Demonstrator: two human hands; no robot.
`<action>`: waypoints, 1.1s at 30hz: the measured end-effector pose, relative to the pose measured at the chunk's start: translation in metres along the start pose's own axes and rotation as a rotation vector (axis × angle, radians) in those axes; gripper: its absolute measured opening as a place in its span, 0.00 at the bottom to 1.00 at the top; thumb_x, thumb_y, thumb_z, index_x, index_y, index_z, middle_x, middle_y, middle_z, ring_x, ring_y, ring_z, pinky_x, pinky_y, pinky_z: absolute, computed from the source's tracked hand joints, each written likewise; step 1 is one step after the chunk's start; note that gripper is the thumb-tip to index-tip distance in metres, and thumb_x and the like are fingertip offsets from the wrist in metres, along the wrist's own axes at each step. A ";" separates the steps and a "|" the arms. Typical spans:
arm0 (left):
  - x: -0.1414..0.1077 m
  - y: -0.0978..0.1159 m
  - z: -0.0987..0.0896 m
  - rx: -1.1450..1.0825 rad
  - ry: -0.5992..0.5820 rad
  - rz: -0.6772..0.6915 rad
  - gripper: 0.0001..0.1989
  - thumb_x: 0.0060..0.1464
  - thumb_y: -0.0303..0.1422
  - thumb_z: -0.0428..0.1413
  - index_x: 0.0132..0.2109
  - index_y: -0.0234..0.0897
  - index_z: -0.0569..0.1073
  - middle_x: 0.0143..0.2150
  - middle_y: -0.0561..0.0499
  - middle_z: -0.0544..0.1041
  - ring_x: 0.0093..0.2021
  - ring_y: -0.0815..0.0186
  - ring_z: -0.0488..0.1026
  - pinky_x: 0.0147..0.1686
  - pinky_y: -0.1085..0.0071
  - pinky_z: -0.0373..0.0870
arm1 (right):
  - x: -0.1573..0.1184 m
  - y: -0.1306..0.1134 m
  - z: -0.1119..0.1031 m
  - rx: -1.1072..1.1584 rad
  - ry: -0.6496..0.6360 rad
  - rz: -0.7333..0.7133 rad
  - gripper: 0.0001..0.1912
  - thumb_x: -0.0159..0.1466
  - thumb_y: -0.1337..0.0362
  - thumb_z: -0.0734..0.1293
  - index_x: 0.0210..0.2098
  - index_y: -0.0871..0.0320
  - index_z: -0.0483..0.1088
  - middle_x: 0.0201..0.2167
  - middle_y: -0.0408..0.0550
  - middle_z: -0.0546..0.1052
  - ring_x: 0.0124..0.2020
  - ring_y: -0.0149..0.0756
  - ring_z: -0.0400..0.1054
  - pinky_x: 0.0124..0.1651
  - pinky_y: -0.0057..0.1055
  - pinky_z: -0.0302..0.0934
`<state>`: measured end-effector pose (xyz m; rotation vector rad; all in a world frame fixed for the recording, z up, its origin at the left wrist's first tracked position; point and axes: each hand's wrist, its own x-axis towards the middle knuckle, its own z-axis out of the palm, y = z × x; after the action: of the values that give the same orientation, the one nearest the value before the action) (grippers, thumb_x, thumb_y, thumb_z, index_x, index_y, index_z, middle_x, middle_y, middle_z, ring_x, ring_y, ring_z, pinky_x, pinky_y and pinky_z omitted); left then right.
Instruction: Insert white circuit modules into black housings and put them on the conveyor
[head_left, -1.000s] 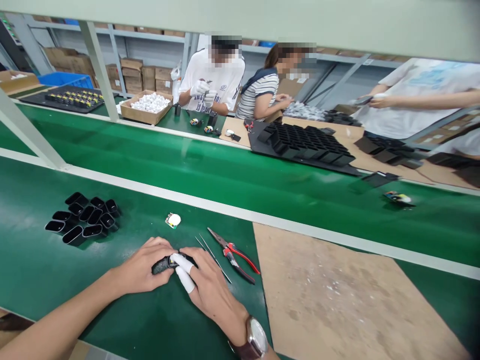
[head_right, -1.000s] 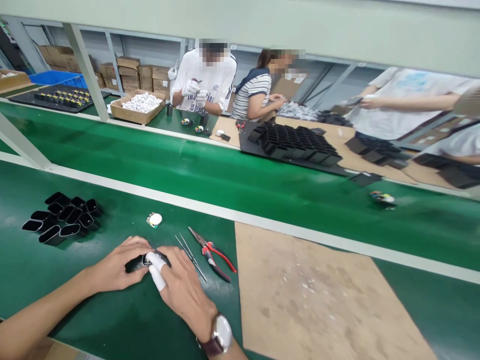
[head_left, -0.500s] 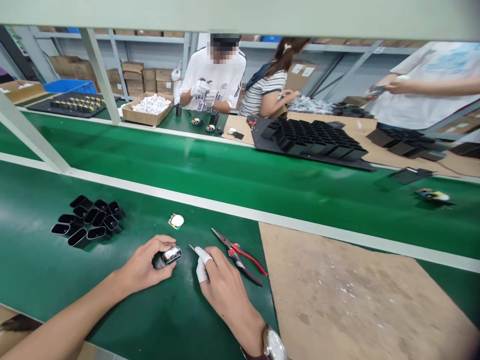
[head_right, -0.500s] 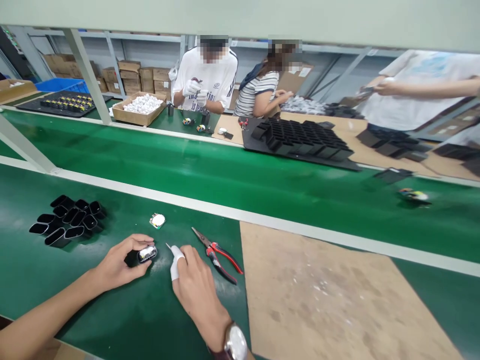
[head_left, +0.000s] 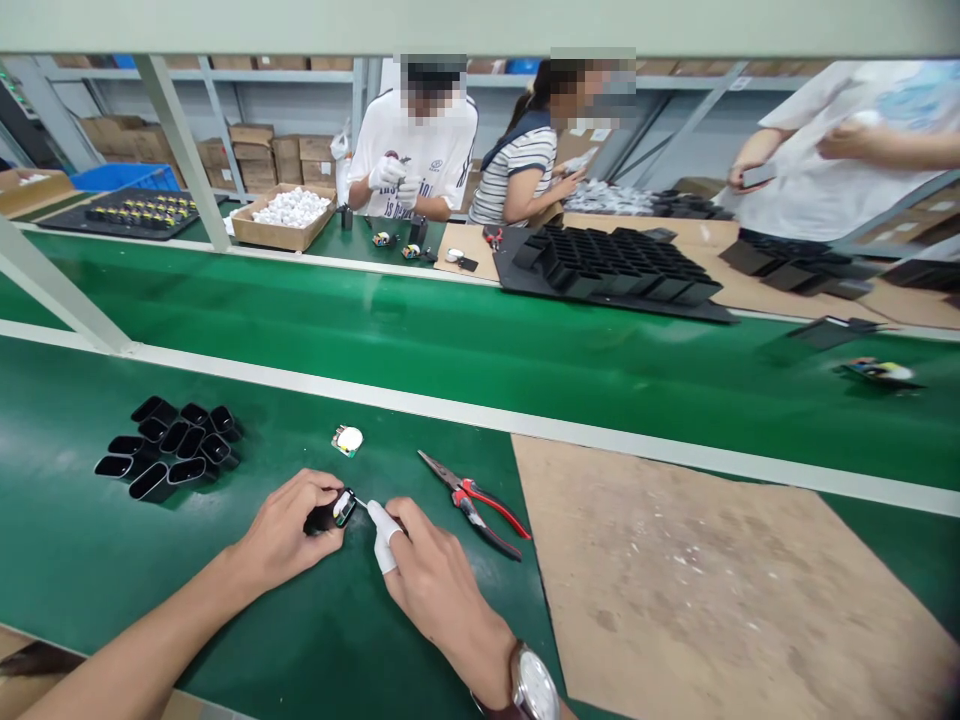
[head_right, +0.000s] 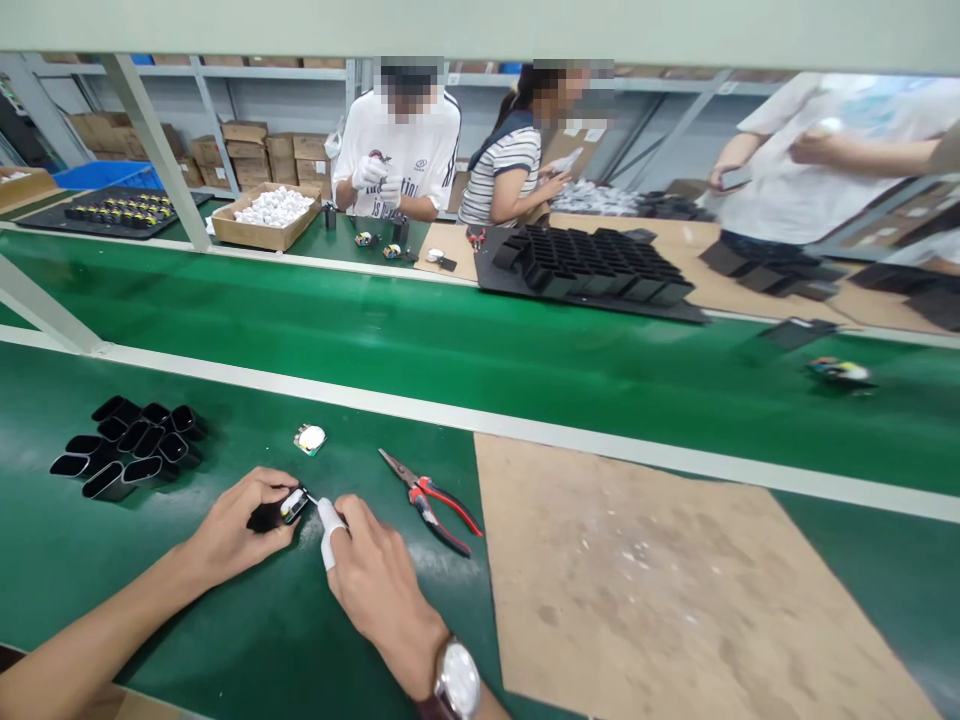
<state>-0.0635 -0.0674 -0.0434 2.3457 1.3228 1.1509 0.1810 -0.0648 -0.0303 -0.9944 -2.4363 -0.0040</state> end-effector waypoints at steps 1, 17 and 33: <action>-0.001 -0.001 0.000 -0.005 -0.009 0.006 0.15 0.57 0.24 0.61 0.49 0.40 0.69 0.50 0.44 0.81 0.47 0.59 0.82 0.43 0.65 0.80 | 0.000 0.000 0.000 -0.010 -0.019 0.001 0.11 0.60 0.79 0.61 0.35 0.57 0.67 0.44 0.53 0.74 0.34 0.38 0.70 0.27 0.34 0.61; 0.000 0.000 -0.001 -0.079 -0.074 0.069 0.17 0.60 0.23 0.60 0.53 0.40 0.68 0.53 0.41 0.79 0.50 0.57 0.80 0.45 0.62 0.80 | 0.002 -0.004 -0.003 -0.044 -0.018 -0.001 0.16 0.59 0.81 0.59 0.38 0.55 0.66 0.43 0.53 0.73 0.35 0.40 0.71 0.25 0.33 0.60; 0.003 0.004 -0.005 -0.195 -0.102 -0.082 0.15 0.61 0.27 0.63 0.52 0.41 0.70 0.54 0.42 0.78 0.52 0.58 0.81 0.50 0.62 0.80 | 0.004 0.002 -0.013 0.012 0.065 -0.073 0.12 0.63 0.78 0.61 0.30 0.55 0.66 0.42 0.53 0.73 0.33 0.36 0.69 0.27 0.33 0.60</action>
<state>-0.0632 -0.0686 -0.0365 2.1608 1.2034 1.0693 0.1856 -0.0636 -0.0175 -0.8865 -2.4093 -0.0456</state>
